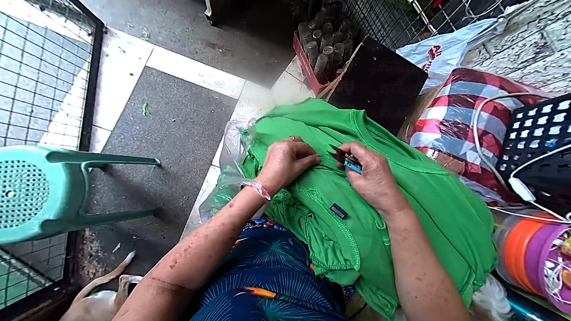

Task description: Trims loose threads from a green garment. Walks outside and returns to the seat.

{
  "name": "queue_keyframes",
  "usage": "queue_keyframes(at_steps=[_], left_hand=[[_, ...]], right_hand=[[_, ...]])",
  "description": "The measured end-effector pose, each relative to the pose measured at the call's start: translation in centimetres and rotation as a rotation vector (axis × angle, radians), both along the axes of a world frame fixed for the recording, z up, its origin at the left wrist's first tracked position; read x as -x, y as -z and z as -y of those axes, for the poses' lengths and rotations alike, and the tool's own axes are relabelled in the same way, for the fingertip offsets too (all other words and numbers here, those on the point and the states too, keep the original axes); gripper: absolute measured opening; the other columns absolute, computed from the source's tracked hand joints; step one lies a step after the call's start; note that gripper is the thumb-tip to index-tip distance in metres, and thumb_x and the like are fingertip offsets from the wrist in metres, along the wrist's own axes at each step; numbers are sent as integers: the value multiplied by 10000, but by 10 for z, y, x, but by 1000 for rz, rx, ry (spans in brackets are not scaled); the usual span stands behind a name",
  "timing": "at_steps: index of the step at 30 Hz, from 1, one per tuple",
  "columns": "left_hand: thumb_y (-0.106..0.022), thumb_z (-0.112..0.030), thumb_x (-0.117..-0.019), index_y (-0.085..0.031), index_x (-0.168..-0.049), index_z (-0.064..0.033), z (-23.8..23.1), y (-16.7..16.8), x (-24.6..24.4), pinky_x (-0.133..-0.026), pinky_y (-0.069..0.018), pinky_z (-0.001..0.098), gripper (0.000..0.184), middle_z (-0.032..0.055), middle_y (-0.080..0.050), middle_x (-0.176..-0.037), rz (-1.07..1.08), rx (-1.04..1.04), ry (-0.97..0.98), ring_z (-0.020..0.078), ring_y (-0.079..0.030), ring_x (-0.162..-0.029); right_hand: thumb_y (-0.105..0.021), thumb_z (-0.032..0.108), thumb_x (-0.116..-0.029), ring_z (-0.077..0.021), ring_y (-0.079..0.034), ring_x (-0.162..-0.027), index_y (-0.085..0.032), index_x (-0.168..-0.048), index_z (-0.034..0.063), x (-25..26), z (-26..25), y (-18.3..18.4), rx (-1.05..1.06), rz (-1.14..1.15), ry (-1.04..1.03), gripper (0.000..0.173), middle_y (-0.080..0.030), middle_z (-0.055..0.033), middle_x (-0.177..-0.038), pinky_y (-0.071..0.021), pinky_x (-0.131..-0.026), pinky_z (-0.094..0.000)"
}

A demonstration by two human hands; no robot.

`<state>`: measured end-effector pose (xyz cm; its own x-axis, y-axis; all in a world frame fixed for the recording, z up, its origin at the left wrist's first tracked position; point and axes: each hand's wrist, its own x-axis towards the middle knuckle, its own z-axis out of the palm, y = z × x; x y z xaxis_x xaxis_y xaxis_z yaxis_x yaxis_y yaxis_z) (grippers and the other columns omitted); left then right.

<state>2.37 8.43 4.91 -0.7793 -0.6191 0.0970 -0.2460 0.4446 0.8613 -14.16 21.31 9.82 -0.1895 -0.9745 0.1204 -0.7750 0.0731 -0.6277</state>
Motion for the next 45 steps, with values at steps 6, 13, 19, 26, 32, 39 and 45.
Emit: queue_keyframes(at_steps=[6, 13, 19, 26, 32, 39, 45], left_hand=[[-674, -160, -967, -749, -904, -26, 8, 8, -12, -770, -504, 265, 166, 47, -690, -846, -36, -147, 12, 70, -631, -801], [-650, -153, -992, -723, -950, -42, 0, 14, -16, -761, -530, 302, 140, 56, -682, -855, -83, -124, -23, 113, -646, -786], [-654, -156, -982, -731, -937, -49, -7, 18, -14, -749, -503, 290, 139, 52, -651, -883, -130, -69, -74, 116, -620, -806], [-582, -133, -1038, -654, -1037, -35, -7, 7, -26, -667, -531, 157, 121, -16, -667, -803, -172, -492, -180, -12, -618, -676], [-702, -72, -944, -768, -1004, -21, -2, 18, -26, -746, -553, 174, 102, 50, -686, -923, -216, -206, -130, 33, -650, -780], [-716, -106, -927, -771, -907, -43, 7, 10, -20, -746, -535, 313, 86, 100, -682, -859, -93, 126, 47, 179, -658, -796], [-607, -123, -1010, -708, -976, 7, 5, 16, -25, -738, -544, 226, 168, 80, -694, -820, -111, -44, -22, 83, -655, -728]], right_hand=[[-689, 99, -917, -321, -701, -885, -643, -1243, 13, 5, -2, -4, -222, 42, -46, 340, -710, -165, -1017, -544, -741, -546], [-728, 23, -905, -383, -694, -873, -723, -1147, 40, -12, 8, -17, -326, -132, -53, 242, -700, -192, -954, -518, -704, -579], [-686, 48, -943, -374, -682, -830, -732, -1151, 62, -17, 16, -19, -376, -220, -92, 213, -676, -186, -904, -501, -678, -555], [-663, 33, -956, -366, -707, -860, -704, -1178, 38, -7, 8, -12, -278, -54, -40, 225, -717, -184, -958, -528, -713, -582], [-656, 62, -977, -261, -661, -798, -634, -1247, 16, 0, 3, -11, -299, 147, 65, 275, -687, -150, -939, -531, -718, -485], [-684, 58, -938, -297, -701, -878, -678, -1199, 15, 1, 3, -3, -229, 60, -42, 265, -715, -157, -993, -555, -766, -516], [-668, 46, -947, -352, -707, -879, -709, -1176, 28, -6, 8, -7, -248, -57, -115, 234, -718, -176, -980, -535, -726, -564]])
